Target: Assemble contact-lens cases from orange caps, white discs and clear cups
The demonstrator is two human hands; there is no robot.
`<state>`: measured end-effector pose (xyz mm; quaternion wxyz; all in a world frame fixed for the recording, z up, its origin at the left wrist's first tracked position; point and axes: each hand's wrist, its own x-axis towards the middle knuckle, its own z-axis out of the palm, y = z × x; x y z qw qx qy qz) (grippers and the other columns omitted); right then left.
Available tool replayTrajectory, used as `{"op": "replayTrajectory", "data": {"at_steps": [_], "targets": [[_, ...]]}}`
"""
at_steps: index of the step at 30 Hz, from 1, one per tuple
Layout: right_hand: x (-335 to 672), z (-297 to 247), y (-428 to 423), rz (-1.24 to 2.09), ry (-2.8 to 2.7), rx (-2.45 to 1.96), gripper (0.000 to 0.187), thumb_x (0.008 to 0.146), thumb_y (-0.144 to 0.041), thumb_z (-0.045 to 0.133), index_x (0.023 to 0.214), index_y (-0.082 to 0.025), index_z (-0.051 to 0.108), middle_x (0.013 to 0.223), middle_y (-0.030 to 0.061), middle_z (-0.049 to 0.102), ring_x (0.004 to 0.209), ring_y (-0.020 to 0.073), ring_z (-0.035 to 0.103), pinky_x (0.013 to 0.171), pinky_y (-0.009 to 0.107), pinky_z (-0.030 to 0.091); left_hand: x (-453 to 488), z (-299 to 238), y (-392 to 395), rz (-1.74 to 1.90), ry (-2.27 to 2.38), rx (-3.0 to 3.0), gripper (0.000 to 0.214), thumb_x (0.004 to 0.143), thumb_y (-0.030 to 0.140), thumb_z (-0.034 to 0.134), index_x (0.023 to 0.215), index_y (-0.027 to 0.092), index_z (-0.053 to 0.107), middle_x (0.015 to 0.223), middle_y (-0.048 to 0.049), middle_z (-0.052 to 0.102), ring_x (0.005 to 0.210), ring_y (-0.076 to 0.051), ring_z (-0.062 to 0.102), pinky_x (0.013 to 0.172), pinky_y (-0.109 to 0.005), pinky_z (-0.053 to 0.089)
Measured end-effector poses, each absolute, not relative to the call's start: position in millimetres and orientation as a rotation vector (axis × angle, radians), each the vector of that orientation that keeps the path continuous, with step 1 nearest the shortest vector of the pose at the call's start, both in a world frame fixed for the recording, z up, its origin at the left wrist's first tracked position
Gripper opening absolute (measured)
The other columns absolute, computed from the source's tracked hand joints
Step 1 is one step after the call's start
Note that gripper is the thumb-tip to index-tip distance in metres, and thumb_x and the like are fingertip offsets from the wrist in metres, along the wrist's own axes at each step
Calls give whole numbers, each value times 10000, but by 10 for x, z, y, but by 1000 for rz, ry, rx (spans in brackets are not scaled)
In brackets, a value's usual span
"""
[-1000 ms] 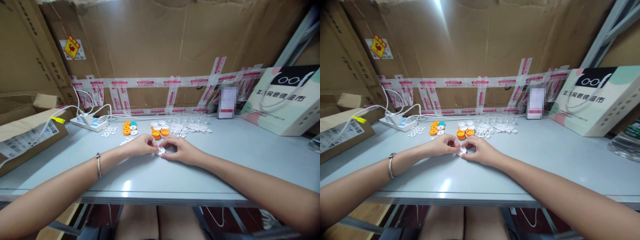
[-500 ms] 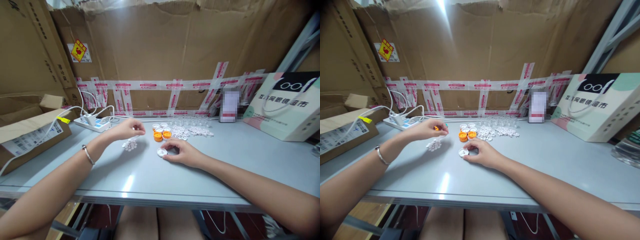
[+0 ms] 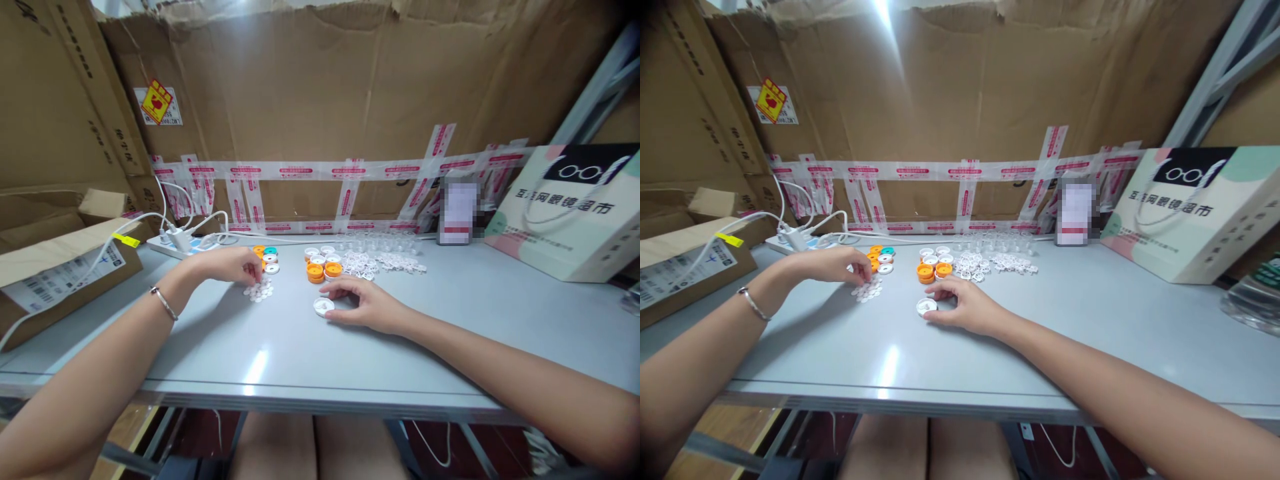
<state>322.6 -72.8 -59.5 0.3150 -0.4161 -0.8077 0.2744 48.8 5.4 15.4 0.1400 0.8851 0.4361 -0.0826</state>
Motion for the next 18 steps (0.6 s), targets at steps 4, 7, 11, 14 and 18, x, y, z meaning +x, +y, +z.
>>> {"op": "replayTrajectory", "data": {"at_steps": [4, 7, 11, 14, 18], "targets": [[3219, -589, -743, 755, -2100, -1102, 350, 682, -354, 678, 970, -163, 625, 886, 53, 606, 824, 166, 580, 791, 335, 463, 523, 178, 3, -162, 1203, 2567, 176, 708, 204, 566, 849, 177, 667, 825, -17, 682, 754, -142, 597, 650, -184, 402], [3215, -590, -749, 792, -2071, -1114, 362, 695, -382, 664, 977, -160, 620, 878, 53, 602, 822, 167, 576, 792, 339, 458, 588, 180, -48, -103, 1139, 2611, 159, 713, 227, 573, 833, 184, 668, 799, -8, 671, 739, -139, 586, 644, -187, 392], [3212, -593, -747, 861, -2017, -1127, 364, 729, -406, 621, 993, -155, 611, 859, 51, 600, 806, 161, 569, 784, 336, 454, 671, 148, -92, -163, 1192, 2615, 136, 684, 196, 594, 795, 176, 670, 768, -18, 661, 705, -147, 579, 616, -197, 384], [3211, -589, -746, 889, -2004, -1123, 357, 750, -403, 596, 997, -145, 606, 843, 48, 598, 785, 154, 563, 772, 329, 452, 688, 115, -93, -167, 1220, 2593, 129, 672, 179, 592, 777, 175, 667, 738, -17, 664, 672, -147, 581, 588, -197, 382], [3219, -583, -743, 921, -1969, -1139, 352, 753, -397, 593, 999, -144, 603, 830, 42, 606, 767, 152, 562, 754, 326, 453, 675, 91, -84, -181, 1214, 2620, 142, 690, 213, 561, 769, 178, 674, 743, -20, 679, 670, -150, 592, 593, -204, 395]]}}
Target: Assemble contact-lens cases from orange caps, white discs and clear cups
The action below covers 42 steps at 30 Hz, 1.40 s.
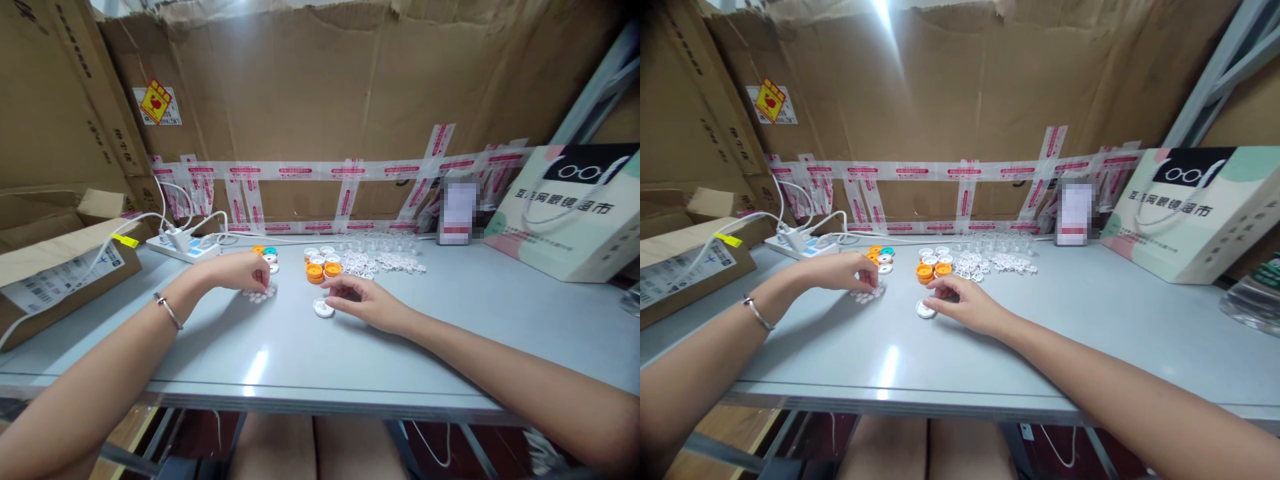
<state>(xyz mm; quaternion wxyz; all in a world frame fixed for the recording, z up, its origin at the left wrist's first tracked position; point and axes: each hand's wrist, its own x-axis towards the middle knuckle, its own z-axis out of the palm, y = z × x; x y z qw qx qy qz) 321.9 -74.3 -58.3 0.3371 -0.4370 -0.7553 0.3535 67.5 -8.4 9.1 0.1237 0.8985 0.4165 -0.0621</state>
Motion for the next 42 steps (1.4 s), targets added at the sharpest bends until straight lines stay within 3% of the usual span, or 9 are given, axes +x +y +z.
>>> {"op": "replayTrajectory", "data": {"at_steps": [8, 14, 19, 25, 29, 32, 37, 42], "targets": [[3245, -523, -732, 954, -1772, -1099, 295, 789, -404, 544, 958, -174, 619, 968, 57, 662, 850, 157, 603, 815, 340, 454, 741, 127, -156, -70, 1261, 2711, 165, 658, 152, 520, 717, 173, 673, 695, -14, 676, 636, -140, 589, 582, -206, 392], [3201, -472, -830, 642, -1820, -931, 168, 766, -316, 601, 886, -206, 643, 858, 29, 680, 820, 160, 611, 790, 330, 475, 1121, 49, -471, 698, 942, 2627, 125, 741, 203, 543, 755, 167, 661, 722, -13, 676, 664, -123, 587, 634, -212, 427], [3170, -446, -905, 629, -1796, -900, 166, 760, -327, 623, 879, -217, 660, 859, 30, 698, 826, 177, 637, 782, 339, 506, 1376, -107, -694, 926, 849, 2488, 94, 757, 218, 578, 750, 183, 665, 733, -11, 685, 685, -135, 605, 660, -243, 456], [3217, -496, -847, 649, -1803, -997, 125, 758, -300, 622, 820, -218, 693, 852, 19, 718, 812, 176, 657, 774, 326, 518, 1338, -180, -583, 828, 922, 2326, 144, 778, 291, 592, 825, 165, 645, 791, -18, 679, 735, -137, 607, 668, -244, 459], [3270, -537, -793, 614, -1845, -1054, 121, 754, -260, 597, 804, -224, 702, 851, 13, 719, 816, 178, 657, 784, 336, 515, 1230, -223, -447, 494, 838, 2477, 391, 698, 356, 680, 1036, 174, 607, 1037, -66, 631, 944, -191, 564, 780, -290, 434], [3290, -551, -784, 609, -1909, -1058, 135, 754, -230, 572, 799, -221, 699, 836, 11, 713, 788, 170, 652, 748, 320, 519, 1201, -278, -408, 376, 737, 2547, 475, 699, 359, 677, 1127, 188, 561, 1079, -74, 598, 976, -195, 535, 842, -312, 409], [3298, -562, -785, 574, -2055, -967, 116, 758, -205, 568, 748, -203, 683, 763, 22, 685, 731, 152, 624, 709, 298, 508, 1278, -325, -463, 389, 751, 2612, 234, 759, 353, 609, 905, 171, 612, 879, -41, 606, 815, -168, 532, 726, -272, 402], [3303, -564, -782, 533, -2128, -931, 111, 768, -206, 572, 745, -200, 680, 724, 29, 658, 708, 149, 608, 685, 294, 498, 1308, -349, -532, 459, 883, 2642, 372, 672, 495, 673, 805, 161, 577, 785, -25, 576, 740, -168, 509, 631, -250, 363]]}}
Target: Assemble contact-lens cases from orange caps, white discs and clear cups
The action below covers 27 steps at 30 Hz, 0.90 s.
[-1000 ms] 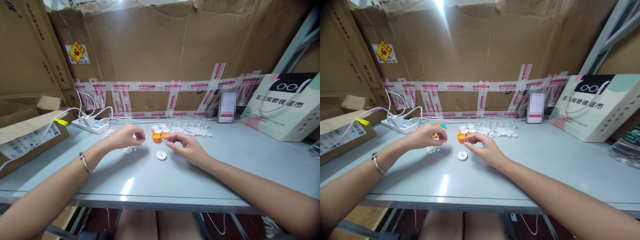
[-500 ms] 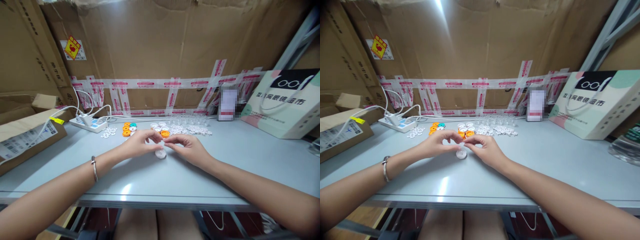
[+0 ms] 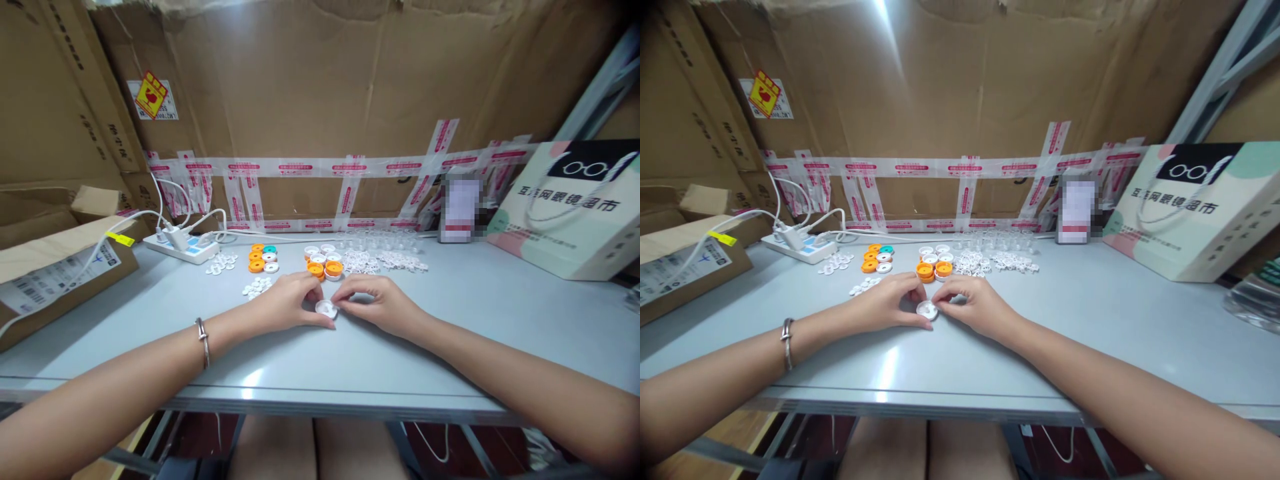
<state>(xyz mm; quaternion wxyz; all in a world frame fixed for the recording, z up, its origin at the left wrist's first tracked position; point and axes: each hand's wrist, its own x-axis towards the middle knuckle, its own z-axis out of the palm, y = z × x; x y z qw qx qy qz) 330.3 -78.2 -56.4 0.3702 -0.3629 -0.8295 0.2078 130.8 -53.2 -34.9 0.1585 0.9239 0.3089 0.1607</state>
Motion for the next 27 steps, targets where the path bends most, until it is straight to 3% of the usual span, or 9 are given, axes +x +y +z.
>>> {"op": "replayTrajectory", "data": {"at_steps": [4, 9, 27], "targets": [[3305, -552, -804, 562, -2157, -951, 107, 773, -190, 561, 759, -186, 666, 744, 37, 665, 709, 148, 618, 677, 287, 497, 1279, -346, -538, 434, 818, 2653, 405, 656, 501, 686, 843, 160, 570, 829, -30, 582, 780, -174, 513, 662, -256, 366], [3310, -547, -819, 475, -2215, -904, 109, 777, -166, 551, 765, -180, 658, 753, 44, 674, 715, 152, 616, 686, 294, 493, 1282, -334, -537, 414, 806, 2647, 253, 744, 386, 630, 872, 173, 589, 819, -17, 579, 789, -161, 511, 686, -260, 367], [3350, -579, -793, 333, -2342, -735, 125, 799, -136, 531, 800, -169, 651, 767, 58, 645, 729, 149, 590, 678, 286, 483, 1297, -329, -541, 421, 821, 2638, 290, 724, 414, 662, 847, 159, 599, 807, -12, 594, 775, -155, 518, 676, -255, 359]]}}
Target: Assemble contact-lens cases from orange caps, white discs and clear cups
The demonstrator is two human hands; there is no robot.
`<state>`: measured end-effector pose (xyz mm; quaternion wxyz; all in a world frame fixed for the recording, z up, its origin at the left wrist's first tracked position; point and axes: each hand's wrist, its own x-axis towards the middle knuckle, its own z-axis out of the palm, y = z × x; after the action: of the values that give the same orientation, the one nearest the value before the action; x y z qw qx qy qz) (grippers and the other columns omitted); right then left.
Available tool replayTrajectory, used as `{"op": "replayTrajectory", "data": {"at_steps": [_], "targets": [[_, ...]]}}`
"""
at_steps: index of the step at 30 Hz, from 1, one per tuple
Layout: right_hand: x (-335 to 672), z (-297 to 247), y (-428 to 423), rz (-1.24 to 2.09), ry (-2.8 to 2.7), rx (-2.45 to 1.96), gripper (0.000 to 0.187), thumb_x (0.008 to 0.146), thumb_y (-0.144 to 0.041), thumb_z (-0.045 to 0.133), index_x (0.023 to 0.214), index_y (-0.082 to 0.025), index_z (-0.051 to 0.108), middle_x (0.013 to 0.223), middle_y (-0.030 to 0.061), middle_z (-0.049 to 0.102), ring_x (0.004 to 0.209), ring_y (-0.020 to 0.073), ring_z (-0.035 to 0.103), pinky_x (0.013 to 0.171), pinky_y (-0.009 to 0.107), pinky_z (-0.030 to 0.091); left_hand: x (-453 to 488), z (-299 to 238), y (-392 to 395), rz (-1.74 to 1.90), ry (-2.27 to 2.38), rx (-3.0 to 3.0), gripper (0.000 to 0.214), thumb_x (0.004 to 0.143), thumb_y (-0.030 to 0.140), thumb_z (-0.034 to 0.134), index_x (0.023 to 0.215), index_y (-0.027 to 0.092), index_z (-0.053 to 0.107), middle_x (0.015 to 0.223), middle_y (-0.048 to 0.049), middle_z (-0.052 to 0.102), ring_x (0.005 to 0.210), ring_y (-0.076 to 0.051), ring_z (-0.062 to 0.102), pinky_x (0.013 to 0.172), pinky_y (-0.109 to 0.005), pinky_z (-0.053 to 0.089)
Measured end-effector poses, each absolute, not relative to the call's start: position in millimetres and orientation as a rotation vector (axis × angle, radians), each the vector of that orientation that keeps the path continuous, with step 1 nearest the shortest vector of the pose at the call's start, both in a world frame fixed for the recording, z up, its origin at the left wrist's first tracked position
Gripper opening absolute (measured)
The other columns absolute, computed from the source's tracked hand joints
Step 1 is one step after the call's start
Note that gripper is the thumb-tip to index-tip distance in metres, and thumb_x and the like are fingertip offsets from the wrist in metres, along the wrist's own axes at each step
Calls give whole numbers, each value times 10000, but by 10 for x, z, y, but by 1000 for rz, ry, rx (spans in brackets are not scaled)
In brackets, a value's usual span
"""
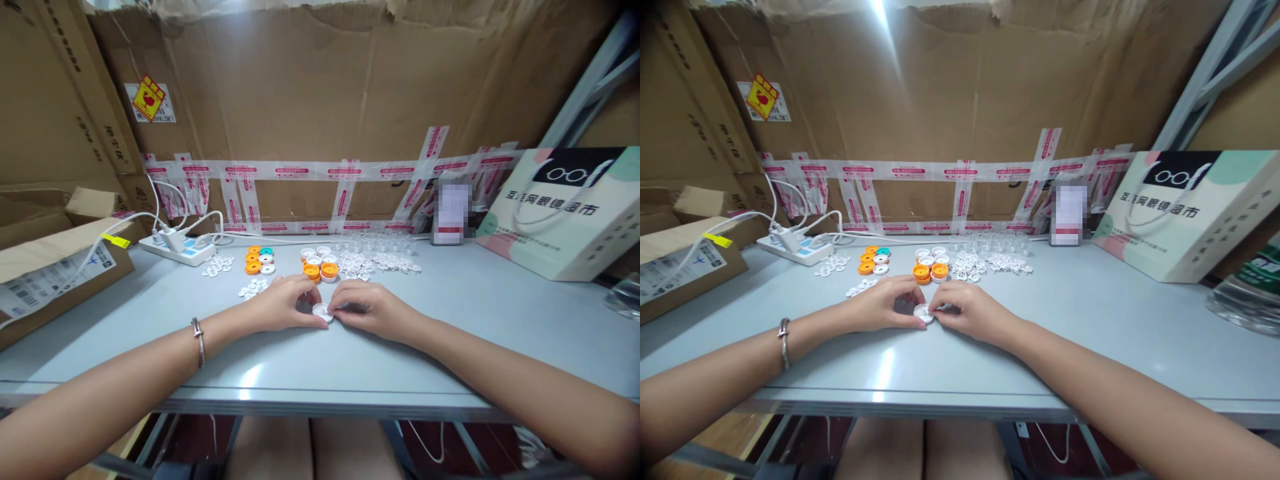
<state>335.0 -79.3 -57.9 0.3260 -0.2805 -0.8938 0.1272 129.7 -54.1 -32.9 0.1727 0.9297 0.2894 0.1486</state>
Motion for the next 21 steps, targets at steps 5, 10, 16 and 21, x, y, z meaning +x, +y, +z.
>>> {"op": "replayTrajectory", "data": {"at_steps": [5, 10, 16, 21], "targets": [[3352, -571, -800, 402, -2330, -736, 119, 795, -140, 542, 805, -166, 657, 780, 57, 641, 735, 140, 594, 672, 272, 486, 1296, -343, -532, 442, 800, 2638, 301, 724, 432, 656, 848, 164, 600, 802, -8, 594, 764, -151, 523, 676, -252, 363], [3363, -566, -797, 441, -2326, -759, 123, 794, -142, 541, 801, -167, 661, 786, 54, 638, 738, 137, 593, 678, 273, 483, 1293, -338, -536, 435, 805, 2629, 304, 723, 439, 654, 843, 166, 598, 802, -6, 595, 772, -153, 527, 683, -257, 363], [3360, -547, -797, 508, -2299, -799, 120, 788, -151, 547, 794, -159, 666, 784, 55, 639, 743, 139, 591, 694, 282, 478, 1293, -343, -534, 438, 815, 2626, 300, 720, 435, 658, 837, 165, 598, 800, -6, 595, 772, -156, 525, 680, -260, 360], [3354, -522, -804, 510, -2273, -882, 137, 775, -160, 548, 843, -170, 666, 797, 52, 639, 751, 149, 575, 697, 298, 474, 1291, -349, -528, 434, 833, 2617, 289, 719, 430, 658, 830, 169, 601, 810, -12, 600, 788, -164, 525, 684, -261, 362]]}}
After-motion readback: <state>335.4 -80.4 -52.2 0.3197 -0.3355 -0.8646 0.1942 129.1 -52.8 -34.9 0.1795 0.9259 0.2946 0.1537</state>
